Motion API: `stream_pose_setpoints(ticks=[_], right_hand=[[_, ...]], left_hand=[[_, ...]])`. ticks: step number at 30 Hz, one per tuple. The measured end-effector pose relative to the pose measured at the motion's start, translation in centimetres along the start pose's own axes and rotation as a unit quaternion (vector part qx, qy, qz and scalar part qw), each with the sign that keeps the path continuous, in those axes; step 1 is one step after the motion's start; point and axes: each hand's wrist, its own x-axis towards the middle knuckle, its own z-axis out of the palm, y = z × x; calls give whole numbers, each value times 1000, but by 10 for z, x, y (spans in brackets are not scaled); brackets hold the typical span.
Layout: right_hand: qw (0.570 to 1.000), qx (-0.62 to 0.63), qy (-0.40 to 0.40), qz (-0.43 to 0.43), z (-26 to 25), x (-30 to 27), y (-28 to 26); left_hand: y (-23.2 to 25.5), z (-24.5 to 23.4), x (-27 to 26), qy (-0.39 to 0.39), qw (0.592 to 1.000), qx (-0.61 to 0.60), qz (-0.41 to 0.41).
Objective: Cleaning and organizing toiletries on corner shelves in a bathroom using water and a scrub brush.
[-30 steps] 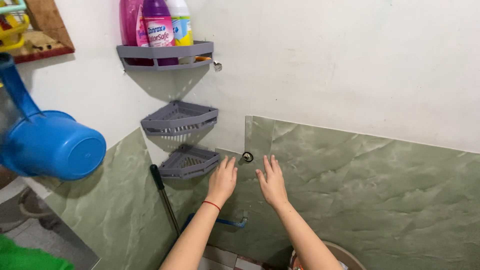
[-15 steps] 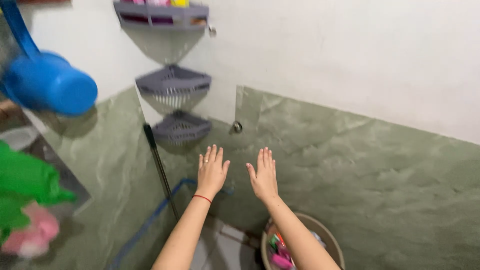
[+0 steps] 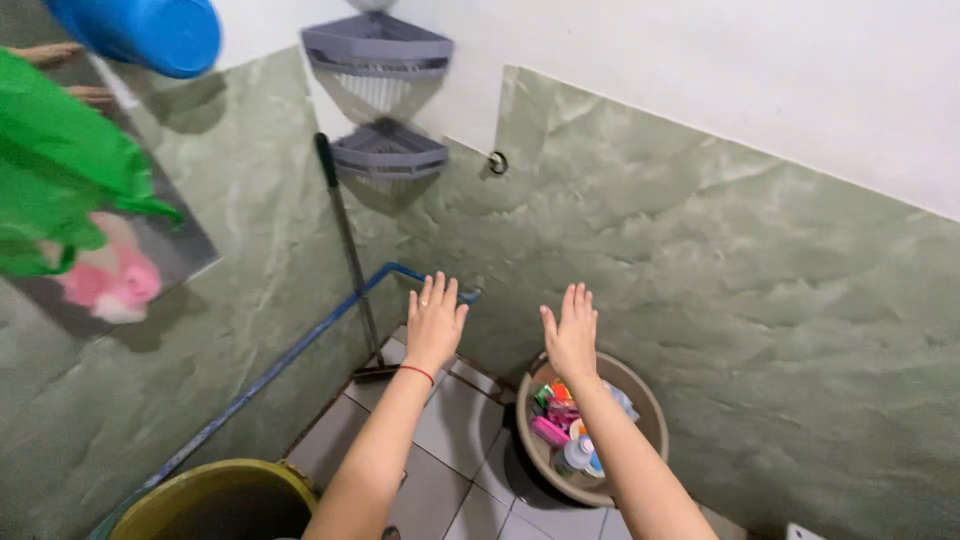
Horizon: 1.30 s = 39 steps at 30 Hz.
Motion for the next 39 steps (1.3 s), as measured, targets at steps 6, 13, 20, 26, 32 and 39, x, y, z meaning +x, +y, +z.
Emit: stream_pose_setpoints(ticks=[6, 13, 20, 26, 32, 39], right_hand=[[1000, 6, -26, 8, 8, -4, -9], [997, 40, -61, -3, 27, -5, -25], [995, -3, -86, -45, 39, -13, -52], [992, 47, -65, -101, 83, -9, -94], [980, 59, -88, -168, 92, -42, -141], [965, 71, -156, -199, 114, -109, -114]], left_hand=[[-5, -6, -12, 3, 1000, 0, -5], [-40, -34, -29, -11, 998, 30, -47], [-93, -42, -65, 4, 992, 60, -113], [-117, -45, -82, 20, 990, 69, -123], [-112, -44, -113, 40, 987, 44, -152], [-115, -54, -248, 2, 980, 80, -183]])
